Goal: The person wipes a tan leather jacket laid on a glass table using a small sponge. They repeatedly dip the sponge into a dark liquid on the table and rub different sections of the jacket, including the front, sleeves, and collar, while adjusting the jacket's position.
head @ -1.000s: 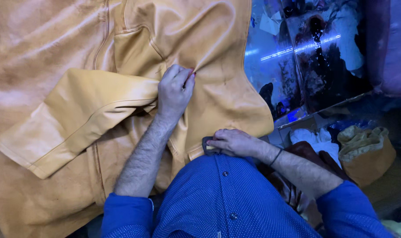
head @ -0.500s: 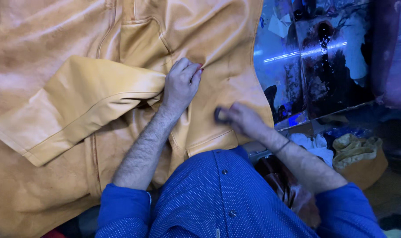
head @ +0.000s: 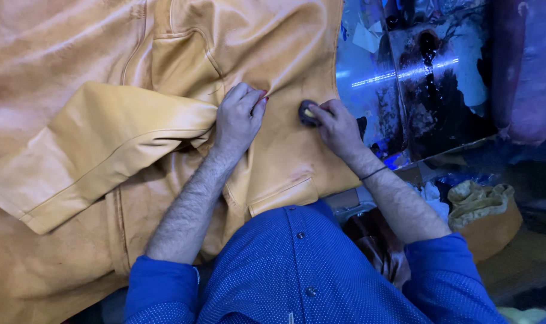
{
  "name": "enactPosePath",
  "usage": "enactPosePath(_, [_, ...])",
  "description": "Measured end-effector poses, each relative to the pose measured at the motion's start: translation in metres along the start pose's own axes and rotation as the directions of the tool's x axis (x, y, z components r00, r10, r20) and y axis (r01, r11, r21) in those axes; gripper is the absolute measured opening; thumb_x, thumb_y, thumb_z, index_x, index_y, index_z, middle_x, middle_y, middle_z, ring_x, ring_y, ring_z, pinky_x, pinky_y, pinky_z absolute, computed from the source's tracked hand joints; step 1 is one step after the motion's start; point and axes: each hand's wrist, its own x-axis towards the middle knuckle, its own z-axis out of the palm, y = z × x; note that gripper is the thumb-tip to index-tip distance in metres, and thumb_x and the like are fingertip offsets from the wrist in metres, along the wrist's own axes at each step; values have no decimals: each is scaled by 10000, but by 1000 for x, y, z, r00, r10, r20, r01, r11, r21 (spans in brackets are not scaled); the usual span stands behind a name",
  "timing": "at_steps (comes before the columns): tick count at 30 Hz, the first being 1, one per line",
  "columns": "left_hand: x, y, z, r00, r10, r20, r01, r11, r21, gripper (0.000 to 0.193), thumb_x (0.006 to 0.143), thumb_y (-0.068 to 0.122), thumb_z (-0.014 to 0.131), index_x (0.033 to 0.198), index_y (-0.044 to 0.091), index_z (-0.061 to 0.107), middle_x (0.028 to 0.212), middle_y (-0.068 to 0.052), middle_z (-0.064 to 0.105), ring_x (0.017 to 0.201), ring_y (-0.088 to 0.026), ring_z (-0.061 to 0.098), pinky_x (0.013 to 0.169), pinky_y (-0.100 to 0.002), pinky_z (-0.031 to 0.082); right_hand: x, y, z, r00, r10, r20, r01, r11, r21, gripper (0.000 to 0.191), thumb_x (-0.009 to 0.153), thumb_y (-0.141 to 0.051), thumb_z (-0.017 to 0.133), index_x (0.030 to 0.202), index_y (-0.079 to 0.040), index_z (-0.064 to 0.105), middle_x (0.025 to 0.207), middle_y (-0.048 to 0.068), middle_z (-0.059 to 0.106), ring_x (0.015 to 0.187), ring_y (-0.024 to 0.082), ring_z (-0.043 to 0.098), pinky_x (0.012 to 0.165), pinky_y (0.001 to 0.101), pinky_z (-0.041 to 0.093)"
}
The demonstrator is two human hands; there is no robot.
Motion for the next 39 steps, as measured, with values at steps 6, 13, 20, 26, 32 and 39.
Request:
enactPosePath(6, [2, 12, -5, 999, -21, 30, 20, 1000, 15, 193, 906, 64, 749, 1080, -8, 709, 982, -154, 637, 933, -345, 636, 827, -449, 521, -11, 24, 3, 983, -143, 116, 129, 985, 118, 548, 737, -32, 712, 1281, -92, 671, 1038, 136, 631, 928, 353, 649, 747, 418, 553])
enactPosePath(13, [-73, 45, -28, 951, -193, -243, 234, 960, 156, 171, 928, 46, 753, 1093, 20, 720, 1016, -115, 618, 987, -317, 607, 910, -433, 492, -27, 47, -6, 998, -55, 5, 54, 989, 138, 455, 803, -29, 741, 1248, -82, 665, 1019, 138, 622, 922, 336, 643, 760, 428, 541])
enactPosePath(20, [-132, 4, -25, 718, -624, -309, 600, 780, -180, 539, 910, 174, 796, 1333, -14, 522, 1243, -158, 541, 1098, -308, 588, 908, -412, 519, -22, 56, 13, 765, 595, -246, -80, 467, 881, 204, 1107, -10, 649, 1304, -56, 619, 1229, 73, 635, 1118, 188, 591, 1021, 324, 494])
enactPosePath(26, [-106, -50, -19, 718, -634, -288, 605, 773, -191, 637, 883, 192, 822, 1335, -82, 466, 1183, -251, 671, 1053, -354, 668, 917, -418, 540, 20, 14, 59, 894, 443, 68, 73, -293, 953, 267, 1051, -118, 544, 1309, -80, 489, 1236, 95, 629, 1096, 312, 683, 1015, 467, 550])
enactPosePath(32, [-69, -67, -58, 845, -290, -448, 406, 895, 187, 532, 997, 183, 751, 1424, -28, 514, 1306, -269, 664, 1199, -418, 671, 1022, -446, 536, 98, 40, 68, 952, 305, -7, 120, -351, 929, 309, 1080, -197, 605, 1336, -65, 494, 1238, 183, 645, 1175, 340, 657, 1105, 493, 530])
enactPosePath(39, [-51, -55, -69, 914, -186, -361, 335, 848, 410, 420, 1002, 231, 731, 1348, 34, 596, 1170, -224, 656, 1035, -430, 664, 843, -482, 545, 65, 25, 59, 976, 209, -57, -10, 308, 951, 302, 1039, 3, 656, 1316, -41, 545, 1235, 79, 581, 1135, 195, 571, 1046, 320, 474])
